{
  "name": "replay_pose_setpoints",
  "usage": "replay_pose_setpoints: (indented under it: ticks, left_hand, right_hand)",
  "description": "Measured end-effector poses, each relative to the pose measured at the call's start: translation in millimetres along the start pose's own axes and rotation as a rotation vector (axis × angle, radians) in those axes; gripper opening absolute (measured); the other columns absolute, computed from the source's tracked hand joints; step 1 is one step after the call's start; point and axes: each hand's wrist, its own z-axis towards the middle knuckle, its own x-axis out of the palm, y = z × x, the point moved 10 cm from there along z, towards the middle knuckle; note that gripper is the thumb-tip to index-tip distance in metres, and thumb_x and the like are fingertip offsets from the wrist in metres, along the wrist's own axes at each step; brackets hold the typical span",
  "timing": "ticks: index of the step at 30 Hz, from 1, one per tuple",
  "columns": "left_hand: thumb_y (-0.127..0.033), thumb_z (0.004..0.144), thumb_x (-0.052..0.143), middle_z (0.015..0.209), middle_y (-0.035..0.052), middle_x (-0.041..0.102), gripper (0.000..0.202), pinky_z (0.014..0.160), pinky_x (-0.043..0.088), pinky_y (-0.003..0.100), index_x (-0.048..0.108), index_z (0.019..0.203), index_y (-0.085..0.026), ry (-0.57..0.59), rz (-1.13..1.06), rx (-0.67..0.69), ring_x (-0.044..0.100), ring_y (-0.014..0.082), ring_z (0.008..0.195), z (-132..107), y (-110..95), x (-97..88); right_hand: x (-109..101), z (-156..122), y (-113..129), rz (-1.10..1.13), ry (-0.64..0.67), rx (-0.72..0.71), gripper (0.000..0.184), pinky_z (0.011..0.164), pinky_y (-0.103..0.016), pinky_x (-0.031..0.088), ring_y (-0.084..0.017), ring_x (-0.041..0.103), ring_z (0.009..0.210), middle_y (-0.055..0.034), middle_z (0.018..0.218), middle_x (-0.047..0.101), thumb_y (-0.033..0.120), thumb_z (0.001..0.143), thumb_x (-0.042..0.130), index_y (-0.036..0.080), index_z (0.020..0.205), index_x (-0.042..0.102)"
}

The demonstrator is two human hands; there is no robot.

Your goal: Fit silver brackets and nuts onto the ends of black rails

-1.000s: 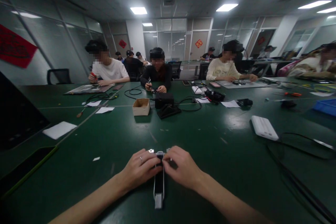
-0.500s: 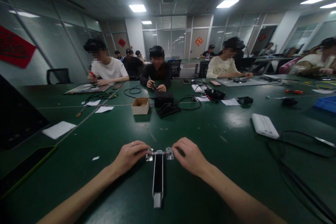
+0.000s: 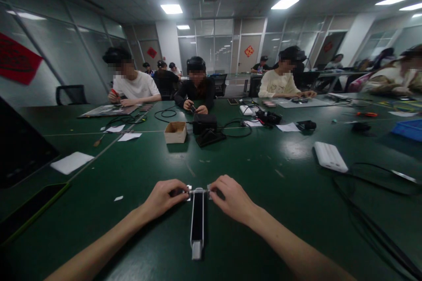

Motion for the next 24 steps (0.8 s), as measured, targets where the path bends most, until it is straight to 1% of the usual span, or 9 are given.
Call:
replay_pose_setpoints:
  ticks: [6, 13, 18, 24]
  left_hand:
    - [-0.026, 0.086, 0.060, 0.075, -0.0011, 0.061, 0.010, 0.059, 0.041, 0.021, 0.066, 0.087, -0.018, 0.011, -0.006, -0.003, 0.052, 0.0110, 0.061, 0.6, -4.9, -0.9]
    - [-0.029, 0.088, 0.056, 0.079, 0.0000, 0.063, 0.014, 0.058, 0.041, 0.021, 0.065, 0.090, -0.018, 0.030, 0.003, 0.028, 0.054, 0.0117, 0.062, 0.5, -6.5, 1.2]
    - [-0.026, 0.090, 0.053, 0.082, 0.0003, 0.065, 0.012, 0.063, 0.044, 0.024, 0.063, 0.091, -0.020, -0.014, 0.034, 0.102, 0.057, 0.0136, 0.067, -0.4, -10.6, -0.7]
    - [-0.026, 0.091, 0.051, 0.089, 0.0012, 0.067, 0.013, 0.069, 0.047, 0.025, 0.063, 0.095, -0.021, -0.024, 0.034, 0.144, 0.061, 0.0149, 0.074, -1.8, -6.8, 3.0]
  right_hand:
    - [1.8, -1.0, -1.3, 0.025, 0.010, -0.004, 0.012, 0.072, -0.033, 0.050, -0.018, 0.056, 0.085, -0.0051, 0.095, 0.060, 0.021, 0.090, 0.054, 0.019, 0.097, 0.062]
    - [-1.9, 0.3, 2.0, 0.007, -0.011, -0.010, 0.010, 0.075, -0.033, 0.050, -0.018, 0.056, 0.086, -0.0051, 0.093, 0.061, 0.019, 0.088, 0.055, 0.018, 0.096, 0.062]
    - [-5.1, 0.8, 5.2, -0.029, -0.017, -0.012, 0.011, 0.074, -0.031, 0.050, -0.017, 0.057, 0.085, -0.0051, 0.094, 0.061, 0.017, 0.087, 0.057, 0.018, 0.097, 0.063]
    - [-6.5, 1.5, 6.2, -0.033, -0.012, -0.011, 0.011, 0.074, -0.030, 0.050, -0.017, 0.057, 0.086, -0.0055, 0.095, 0.062, 0.017, 0.086, 0.058, 0.017, 0.097, 0.063]
